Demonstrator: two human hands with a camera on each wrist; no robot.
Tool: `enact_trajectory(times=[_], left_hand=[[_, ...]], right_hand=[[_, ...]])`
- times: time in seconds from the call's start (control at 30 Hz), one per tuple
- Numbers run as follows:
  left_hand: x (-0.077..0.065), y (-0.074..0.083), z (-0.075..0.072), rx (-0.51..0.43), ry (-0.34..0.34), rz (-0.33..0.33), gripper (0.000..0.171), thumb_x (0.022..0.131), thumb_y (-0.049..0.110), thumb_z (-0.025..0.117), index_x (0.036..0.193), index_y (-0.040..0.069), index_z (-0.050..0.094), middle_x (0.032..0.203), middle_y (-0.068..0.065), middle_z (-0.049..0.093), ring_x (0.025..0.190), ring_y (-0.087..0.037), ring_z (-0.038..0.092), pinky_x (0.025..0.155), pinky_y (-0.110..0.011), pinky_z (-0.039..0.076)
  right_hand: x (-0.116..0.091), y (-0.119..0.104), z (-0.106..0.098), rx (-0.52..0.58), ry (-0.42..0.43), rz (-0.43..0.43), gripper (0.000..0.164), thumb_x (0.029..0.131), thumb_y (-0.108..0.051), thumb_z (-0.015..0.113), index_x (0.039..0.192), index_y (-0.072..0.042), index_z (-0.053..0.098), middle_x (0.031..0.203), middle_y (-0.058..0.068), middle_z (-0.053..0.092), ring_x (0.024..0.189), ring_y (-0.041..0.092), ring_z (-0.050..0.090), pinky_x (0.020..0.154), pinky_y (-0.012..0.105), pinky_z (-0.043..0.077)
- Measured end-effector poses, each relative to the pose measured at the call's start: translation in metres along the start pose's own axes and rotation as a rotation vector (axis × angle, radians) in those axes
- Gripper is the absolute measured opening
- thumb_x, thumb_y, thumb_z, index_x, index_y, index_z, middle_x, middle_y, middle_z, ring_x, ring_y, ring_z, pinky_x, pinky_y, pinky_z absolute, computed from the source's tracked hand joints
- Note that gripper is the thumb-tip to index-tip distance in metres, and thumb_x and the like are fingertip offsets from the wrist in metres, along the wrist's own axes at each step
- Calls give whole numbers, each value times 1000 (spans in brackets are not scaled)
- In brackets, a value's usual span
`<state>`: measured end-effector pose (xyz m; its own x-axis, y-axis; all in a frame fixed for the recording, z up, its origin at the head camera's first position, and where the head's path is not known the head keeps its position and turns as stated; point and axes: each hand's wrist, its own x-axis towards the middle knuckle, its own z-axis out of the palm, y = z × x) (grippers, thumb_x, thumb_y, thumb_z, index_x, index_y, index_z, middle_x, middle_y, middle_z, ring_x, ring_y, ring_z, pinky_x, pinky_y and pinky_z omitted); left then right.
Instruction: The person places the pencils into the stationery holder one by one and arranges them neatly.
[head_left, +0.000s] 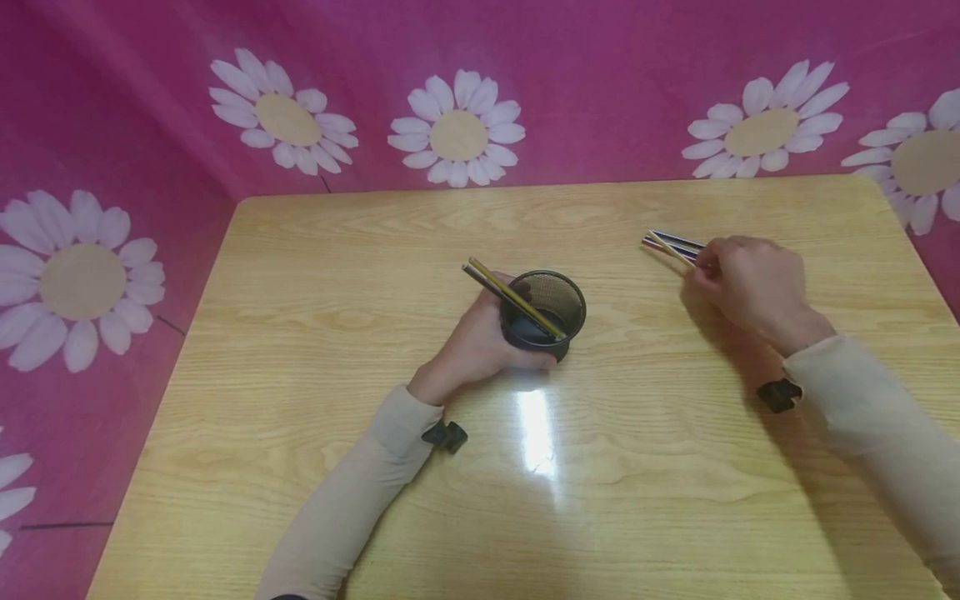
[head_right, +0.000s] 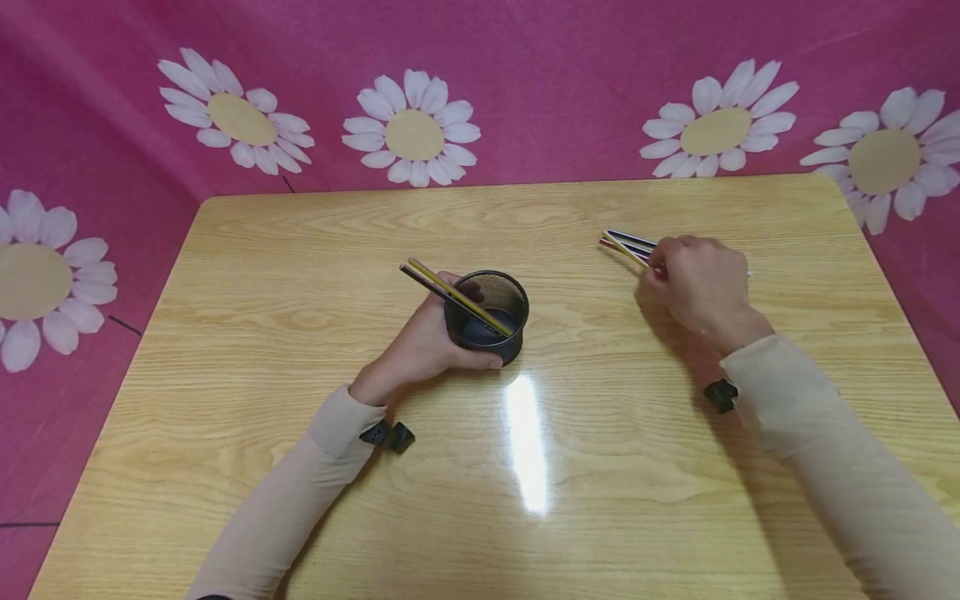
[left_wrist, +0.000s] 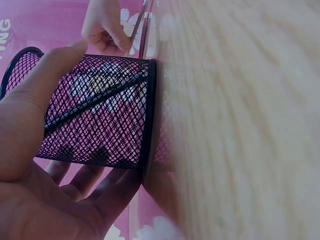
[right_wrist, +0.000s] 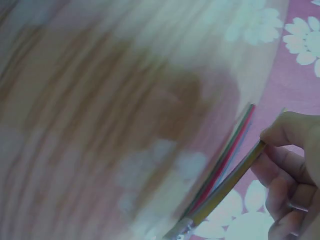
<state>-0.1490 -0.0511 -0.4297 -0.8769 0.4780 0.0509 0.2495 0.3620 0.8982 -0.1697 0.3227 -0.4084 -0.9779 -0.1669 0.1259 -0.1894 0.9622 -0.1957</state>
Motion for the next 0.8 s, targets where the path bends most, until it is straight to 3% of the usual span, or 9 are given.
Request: enact_trajectory(times=[0.4, 0.8], left_hand=[[0, 0, 0, -16, -1, 10, 100, 65, 17, 108, 144, 1, 49, 140, -11, 62, 134, -21, 55, 122, -40, 38], [0, -2, 0, -6, -3, 9, 101, 65, 18, 108, 144, 1, 48, 141, -12, 62, 135, -22, 54, 122, -43, 38]], right_hand=[[0, -34, -16, 100, 162, -91, 10, 90, -11, 71, 97, -8, 78, 82, 5, 73, 71, 27, 63, 49, 44, 39], [-1, -58, -28, 122, 215, -158, 7, 91, -10, 73, 94, -8, 79, 82, 6, 75, 68, 25, 64, 48, 39, 39]])
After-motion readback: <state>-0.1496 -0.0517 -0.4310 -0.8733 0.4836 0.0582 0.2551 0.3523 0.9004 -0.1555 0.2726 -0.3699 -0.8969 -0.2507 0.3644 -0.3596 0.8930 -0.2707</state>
